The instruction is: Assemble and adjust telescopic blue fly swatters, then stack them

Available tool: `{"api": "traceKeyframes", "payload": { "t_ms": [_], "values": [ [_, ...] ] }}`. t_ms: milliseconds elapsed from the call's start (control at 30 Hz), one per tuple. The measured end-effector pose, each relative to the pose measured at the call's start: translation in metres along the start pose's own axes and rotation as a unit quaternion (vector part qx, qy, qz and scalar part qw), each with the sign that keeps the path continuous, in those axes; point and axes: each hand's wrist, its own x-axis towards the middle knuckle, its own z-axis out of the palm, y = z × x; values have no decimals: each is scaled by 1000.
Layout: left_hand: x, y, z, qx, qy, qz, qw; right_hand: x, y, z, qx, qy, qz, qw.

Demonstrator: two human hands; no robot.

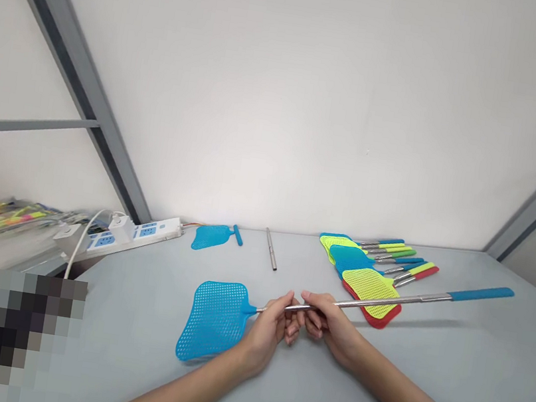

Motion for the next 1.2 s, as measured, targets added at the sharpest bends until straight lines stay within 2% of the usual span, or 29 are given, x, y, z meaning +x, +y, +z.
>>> {"api": "traceKeyframes", "payload": {
  "t_ms": [200, 333, 533, 633, 767, 1033, 1200],
  "values": [
    [2, 9, -8, -15, 79, 29, 996, 6, -2, -12, 71, 82, -73, 991],
    [5, 14, -18, -15, 124, 65, 990, 10, -4, -23, 99, 136, -97, 981],
    [6, 18, -22, -16, 138, 91, 986, 11, -13, -31, 112, 207, -125, 964],
    [6, 19, -22, -15, 138, 97, 986, 11, -18, -33, 121, 220, -131, 959],
    [4, 21, -20, 21, 112, 74, 991, 12, -17, -35, 106, 215, -134, 962],
    [-5, 29, -12, 42, -1, 12, 999, 13, -14, -33, 135, 176, -192, 956],
    [-8, 32, -11, 57, -69, -43, 995, 12, -13, -33, 137, 151, -203, 958]
  ]
}}
